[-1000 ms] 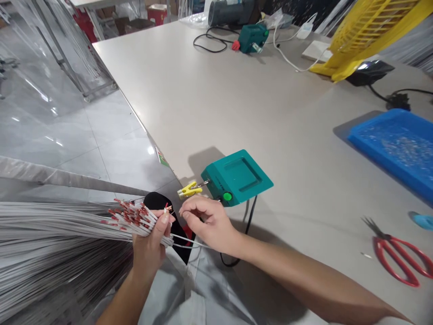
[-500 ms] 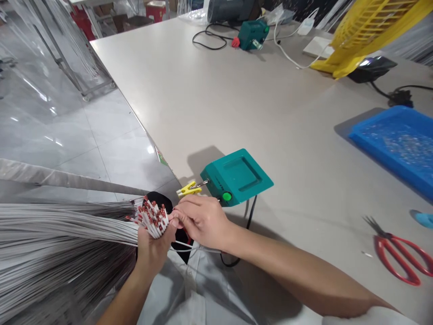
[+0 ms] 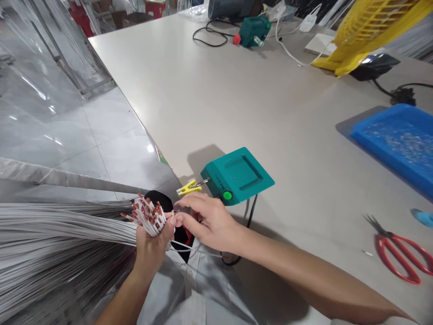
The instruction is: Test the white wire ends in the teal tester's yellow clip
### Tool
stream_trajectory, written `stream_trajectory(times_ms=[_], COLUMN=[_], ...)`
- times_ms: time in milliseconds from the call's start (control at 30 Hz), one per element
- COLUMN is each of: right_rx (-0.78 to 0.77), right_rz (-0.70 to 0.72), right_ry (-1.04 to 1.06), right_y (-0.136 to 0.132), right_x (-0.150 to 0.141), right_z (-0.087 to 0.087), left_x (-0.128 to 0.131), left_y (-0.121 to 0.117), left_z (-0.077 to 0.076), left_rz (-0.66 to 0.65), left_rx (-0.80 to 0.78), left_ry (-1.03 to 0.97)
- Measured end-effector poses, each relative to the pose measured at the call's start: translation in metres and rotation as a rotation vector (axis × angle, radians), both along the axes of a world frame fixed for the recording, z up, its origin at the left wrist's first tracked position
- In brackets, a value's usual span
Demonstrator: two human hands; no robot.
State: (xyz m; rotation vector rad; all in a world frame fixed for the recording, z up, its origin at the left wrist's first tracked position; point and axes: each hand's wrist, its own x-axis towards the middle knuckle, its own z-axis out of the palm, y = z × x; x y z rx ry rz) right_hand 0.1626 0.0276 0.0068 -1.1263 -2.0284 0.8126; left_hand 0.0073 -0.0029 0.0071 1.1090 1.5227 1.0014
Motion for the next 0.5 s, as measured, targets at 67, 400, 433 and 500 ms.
stream_trajectory(times_ms=[67, 400, 433, 500], right_rx=[-0.034, 0.447, 0.436, 0.373], right_rz=[0.081, 0.223, 0.229, 0.231], right_ry=[0.014, -0.443, -0.463, -0.501], right_y=[0.004, 0.008, 0.007, 0.007], right_x=[-0.002, 0.003, 0.005, 0.009], right_z=[0.0, -0.001, 0.001, 0.007], left_x=[0.002, 0.001, 0.002, 0.004], left_y=[-0.002, -0.003, -0.002, 0.002], left_z=[-0.004, -0.008, -0.006, 0.0], left_rz=[-0.008, -0.023, -0.018, -0.001], left_rx=[-0.028, -0.083, -0.073, -0.049], left_ry=[-0.026, -0.119, -0.114, -0.094])
